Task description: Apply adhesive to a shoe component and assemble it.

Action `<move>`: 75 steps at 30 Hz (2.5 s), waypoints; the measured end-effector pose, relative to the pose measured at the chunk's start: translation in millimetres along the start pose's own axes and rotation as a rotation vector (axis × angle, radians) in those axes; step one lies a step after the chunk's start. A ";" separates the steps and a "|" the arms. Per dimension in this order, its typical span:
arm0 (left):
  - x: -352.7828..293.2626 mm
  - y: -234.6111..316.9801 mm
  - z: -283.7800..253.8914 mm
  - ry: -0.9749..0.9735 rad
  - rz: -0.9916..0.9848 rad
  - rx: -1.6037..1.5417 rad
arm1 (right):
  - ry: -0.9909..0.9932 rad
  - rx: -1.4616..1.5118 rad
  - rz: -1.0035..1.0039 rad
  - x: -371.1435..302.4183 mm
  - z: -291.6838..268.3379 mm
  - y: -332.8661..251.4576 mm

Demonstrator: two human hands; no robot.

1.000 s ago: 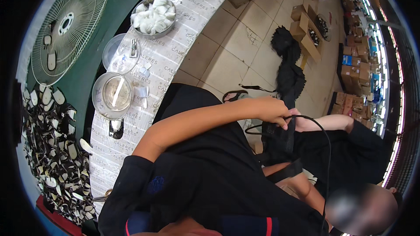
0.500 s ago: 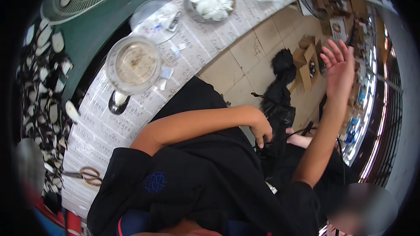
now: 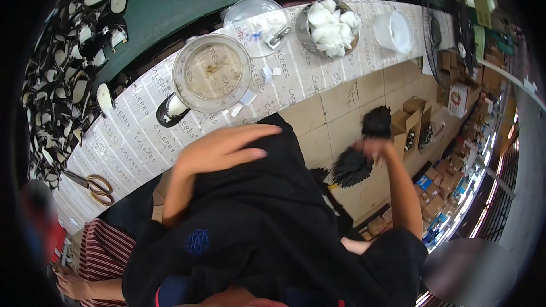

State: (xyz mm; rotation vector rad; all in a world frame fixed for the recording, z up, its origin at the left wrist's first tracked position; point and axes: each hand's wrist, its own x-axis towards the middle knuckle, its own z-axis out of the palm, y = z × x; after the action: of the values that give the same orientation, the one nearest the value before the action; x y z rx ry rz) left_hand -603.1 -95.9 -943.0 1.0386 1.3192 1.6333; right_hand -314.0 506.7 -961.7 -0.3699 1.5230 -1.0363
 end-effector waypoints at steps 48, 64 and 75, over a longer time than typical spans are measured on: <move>-163.2 127.6 217.2 1.642 -0.731 -0.151 | -0.660 2.225 -1.282 259.4 48.0 -259.8; -256.5 6.3 357.1 1.202 -0.371 -0.784 | -1.296 1.959 -0.820 287.5 0.5 -240.6; -265.2 20.2 344.8 1.694 -0.694 -0.068 | -1.526 1.843 -0.677 344.6 -10.8 -262.7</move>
State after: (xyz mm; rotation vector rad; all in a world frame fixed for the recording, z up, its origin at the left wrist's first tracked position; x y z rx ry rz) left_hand -188.0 -223.9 -911.1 -1.1781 2.1322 1.7823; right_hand -494.4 113.0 -977.8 -0.1514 -1.1421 -1.5561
